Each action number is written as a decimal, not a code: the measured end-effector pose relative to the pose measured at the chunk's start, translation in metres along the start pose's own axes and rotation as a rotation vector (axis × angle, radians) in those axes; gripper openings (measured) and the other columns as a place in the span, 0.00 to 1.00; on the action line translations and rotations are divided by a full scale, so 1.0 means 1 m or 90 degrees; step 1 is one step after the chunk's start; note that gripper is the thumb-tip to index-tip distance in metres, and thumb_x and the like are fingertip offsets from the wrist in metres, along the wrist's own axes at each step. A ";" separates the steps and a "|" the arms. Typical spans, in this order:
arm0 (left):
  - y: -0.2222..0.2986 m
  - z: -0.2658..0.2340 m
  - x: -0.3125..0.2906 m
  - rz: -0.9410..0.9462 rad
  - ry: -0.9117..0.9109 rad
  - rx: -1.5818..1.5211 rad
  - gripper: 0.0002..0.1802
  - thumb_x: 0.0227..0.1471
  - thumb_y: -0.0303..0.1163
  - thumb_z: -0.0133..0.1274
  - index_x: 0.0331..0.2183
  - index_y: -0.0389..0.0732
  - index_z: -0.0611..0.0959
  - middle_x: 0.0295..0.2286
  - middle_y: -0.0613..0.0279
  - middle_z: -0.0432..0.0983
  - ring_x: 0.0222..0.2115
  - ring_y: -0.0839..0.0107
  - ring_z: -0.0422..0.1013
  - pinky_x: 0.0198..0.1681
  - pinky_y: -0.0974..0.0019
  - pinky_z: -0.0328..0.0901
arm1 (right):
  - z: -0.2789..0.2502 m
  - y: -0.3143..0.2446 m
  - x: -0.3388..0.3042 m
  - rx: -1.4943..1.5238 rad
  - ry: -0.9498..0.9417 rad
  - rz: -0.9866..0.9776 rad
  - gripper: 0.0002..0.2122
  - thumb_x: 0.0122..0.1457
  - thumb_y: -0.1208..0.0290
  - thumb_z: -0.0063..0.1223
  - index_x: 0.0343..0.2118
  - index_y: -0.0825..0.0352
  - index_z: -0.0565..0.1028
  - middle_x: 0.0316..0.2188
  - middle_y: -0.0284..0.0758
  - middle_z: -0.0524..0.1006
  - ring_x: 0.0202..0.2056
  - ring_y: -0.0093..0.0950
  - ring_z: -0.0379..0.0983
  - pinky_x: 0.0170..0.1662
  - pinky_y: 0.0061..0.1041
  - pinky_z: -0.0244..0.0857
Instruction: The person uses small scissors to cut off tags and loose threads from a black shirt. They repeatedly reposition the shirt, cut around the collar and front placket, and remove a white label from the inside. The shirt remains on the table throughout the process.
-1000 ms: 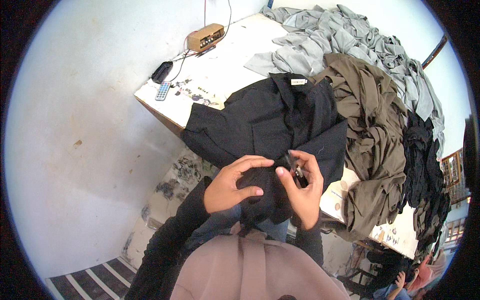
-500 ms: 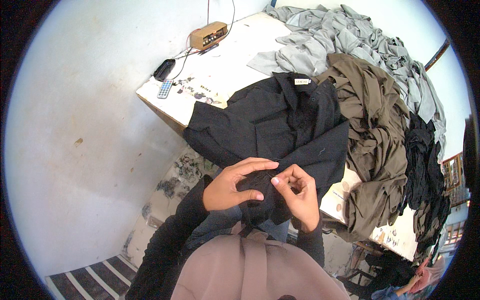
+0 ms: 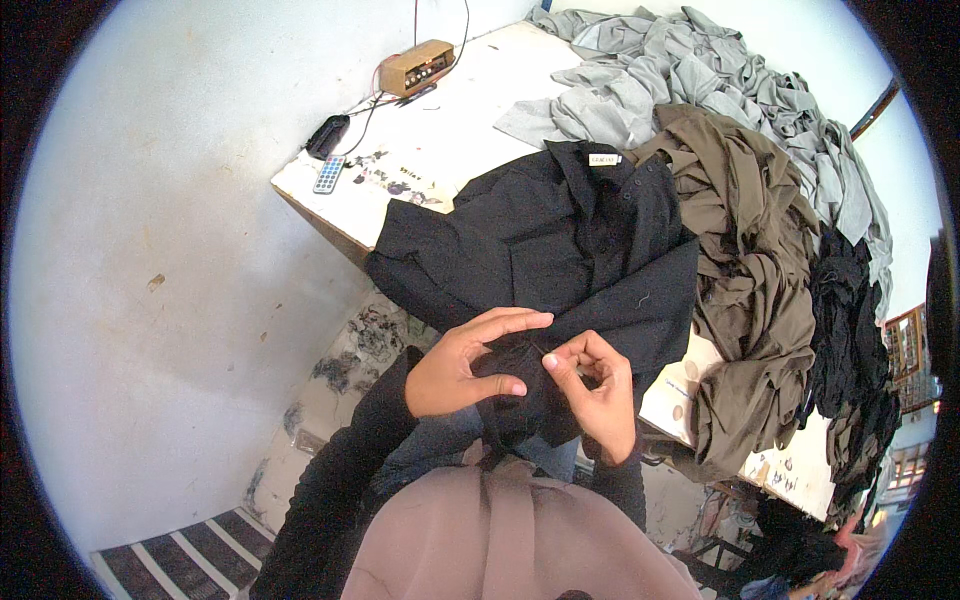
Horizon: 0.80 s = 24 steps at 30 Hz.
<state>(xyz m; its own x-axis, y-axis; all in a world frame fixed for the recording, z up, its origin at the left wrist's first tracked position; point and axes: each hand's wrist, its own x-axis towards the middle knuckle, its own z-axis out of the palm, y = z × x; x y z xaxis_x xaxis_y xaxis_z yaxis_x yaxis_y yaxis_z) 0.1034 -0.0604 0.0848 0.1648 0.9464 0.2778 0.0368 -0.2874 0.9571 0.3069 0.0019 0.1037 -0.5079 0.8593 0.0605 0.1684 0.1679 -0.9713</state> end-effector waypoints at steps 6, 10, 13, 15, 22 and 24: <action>-0.003 0.001 -0.003 -0.066 0.069 0.014 0.35 0.49 0.36 0.67 0.57 0.39 0.73 0.48 0.57 0.75 0.54 0.67 0.69 0.56 0.63 0.64 | -0.002 0.013 -0.003 -0.005 -0.082 -0.016 0.07 0.56 0.74 0.64 0.29 0.70 0.76 0.21 0.28 0.76 0.24 0.12 0.66 0.28 0.18 0.60; -0.019 0.006 -0.003 -0.383 -0.075 0.036 0.24 0.58 0.41 0.59 0.49 0.35 0.79 0.40 0.61 0.80 0.45 0.71 0.74 0.50 0.67 0.67 | -0.006 0.015 0.001 -0.260 0.132 -0.112 0.09 0.50 0.74 0.68 0.30 0.68 0.76 0.20 0.34 0.76 0.20 0.23 0.70 0.26 0.22 0.62; -0.033 0.020 -0.005 -0.346 0.037 -0.428 0.18 0.63 0.42 0.54 0.42 0.35 0.82 0.39 0.64 0.82 0.39 0.74 0.76 0.47 0.69 0.68 | -0.001 0.008 0.000 -0.329 0.228 -0.126 0.12 0.47 0.71 0.72 0.30 0.68 0.77 0.25 0.36 0.78 0.22 0.28 0.74 0.28 0.24 0.65; -0.037 0.027 -0.008 -0.296 0.063 -0.544 0.23 0.66 0.45 0.47 0.48 0.34 0.79 0.45 0.58 0.80 0.45 0.69 0.75 0.51 0.64 0.68 | 0.000 0.000 -0.004 -0.215 0.229 -0.159 0.15 0.44 0.71 0.74 0.34 0.67 0.78 0.31 0.37 0.79 0.28 0.27 0.77 0.32 0.24 0.68; -0.015 0.030 -0.013 -0.257 0.081 -0.877 0.28 0.68 0.42 0.41 0.60 0.33 0.66 0.55 0.51 0.71 0.55 0.60 0.70 0.61 0.53 0.64 | -0.008 0.002 -0.019 -0.166 0.096 -0.105 0.10 0.44 0.82 0.67 0.32 0.71 0.80 0.29 0.39 0.80 0.33 0.30 0.79 0.38 0.23 0.70; -0.008 0.033 -0.013 -0.220 0.095 -0.883 0.24 0.66 0.34 0.43 0.59 0.33 0.66 0.55 0.51 0.71 0.55 0.60 0.69 0.61 0.54 0.63 | -0.010 0.013 -0.020 -0.202 0.150 -0.156 0.11 0.44 0.85 0.64 0.33 0.71 0.80 0.31 0.40 0.80 0.32 0.32 0.79 0.38 0.24 0.70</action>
<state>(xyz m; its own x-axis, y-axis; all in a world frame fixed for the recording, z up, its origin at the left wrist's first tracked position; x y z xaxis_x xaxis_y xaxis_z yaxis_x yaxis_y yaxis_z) 0.1337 -0.0757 0.0708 0.2402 0.9690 -0.0577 -0.9337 0.2469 0.2594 0.3271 -0.0084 0.0925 -0.3648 0.8563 0.3657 0.3365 0.4875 -0.8057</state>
